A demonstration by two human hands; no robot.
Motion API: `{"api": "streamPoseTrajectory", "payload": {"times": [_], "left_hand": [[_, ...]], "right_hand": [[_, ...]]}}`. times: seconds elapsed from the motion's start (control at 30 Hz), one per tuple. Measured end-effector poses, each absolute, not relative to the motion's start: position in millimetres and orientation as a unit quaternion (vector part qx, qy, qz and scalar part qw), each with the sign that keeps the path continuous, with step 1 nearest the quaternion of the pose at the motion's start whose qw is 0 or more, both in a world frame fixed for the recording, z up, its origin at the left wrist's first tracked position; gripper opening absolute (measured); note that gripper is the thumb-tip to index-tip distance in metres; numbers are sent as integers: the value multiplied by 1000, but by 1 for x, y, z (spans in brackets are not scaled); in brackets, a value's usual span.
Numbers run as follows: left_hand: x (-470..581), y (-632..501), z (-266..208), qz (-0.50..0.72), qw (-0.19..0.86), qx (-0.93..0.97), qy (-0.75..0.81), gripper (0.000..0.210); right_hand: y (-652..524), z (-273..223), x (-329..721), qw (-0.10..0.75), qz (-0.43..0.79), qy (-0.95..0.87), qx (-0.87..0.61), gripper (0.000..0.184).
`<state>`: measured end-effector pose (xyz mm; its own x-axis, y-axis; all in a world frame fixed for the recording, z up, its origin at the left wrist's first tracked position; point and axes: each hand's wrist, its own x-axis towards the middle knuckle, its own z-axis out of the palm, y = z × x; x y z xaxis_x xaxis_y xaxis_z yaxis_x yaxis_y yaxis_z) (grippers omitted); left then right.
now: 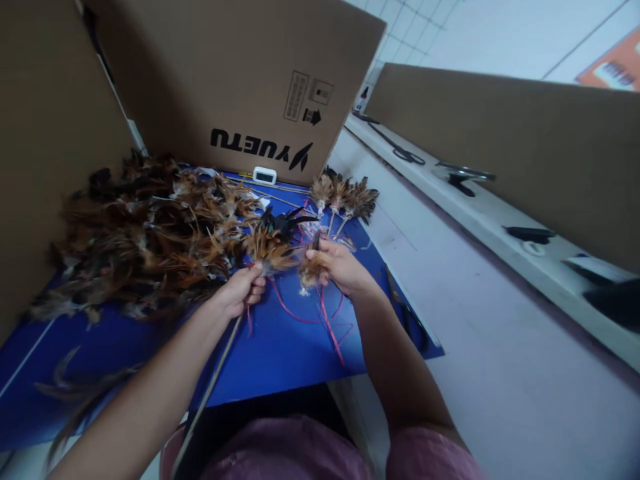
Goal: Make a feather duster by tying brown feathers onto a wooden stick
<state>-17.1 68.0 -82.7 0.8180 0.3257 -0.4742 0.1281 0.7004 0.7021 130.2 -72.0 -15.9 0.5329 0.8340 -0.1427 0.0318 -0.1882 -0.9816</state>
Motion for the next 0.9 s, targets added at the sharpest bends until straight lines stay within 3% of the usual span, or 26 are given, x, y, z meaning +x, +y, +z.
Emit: {"api": "streamPoseTrajectory", "payload": {"times": [0.1,0.3,0.53,0.63,0.73,0.83,0.9], "left_hand": [[-17,68,-82,53,871,389,297,33],[-17,68,-82,51,867,397,296,33],[-18,67,-81,51,868,399,293,34],[-18,67,-80,53,867,397,297,33],[-18,67,-79,55,866,396,301,32],[-17,66,-80,61,862,398,306,32],[-17,66,-81,64,860,402,307,33]], "right_hand": [[-94,-40,137,474,300,-290,-775,15],[-118,-68,121,362,30,-321,-874,16],[-111,-91,104,220,59,-381,-896,4],[-116,-89,109,312,45,-366,-876,9],[-120,-77,105,506,56,-267,-818,15],[-114,-59,86,656,192,-168,-711,22],[-101,-49,70,688,293,-162,-644,23]]}}
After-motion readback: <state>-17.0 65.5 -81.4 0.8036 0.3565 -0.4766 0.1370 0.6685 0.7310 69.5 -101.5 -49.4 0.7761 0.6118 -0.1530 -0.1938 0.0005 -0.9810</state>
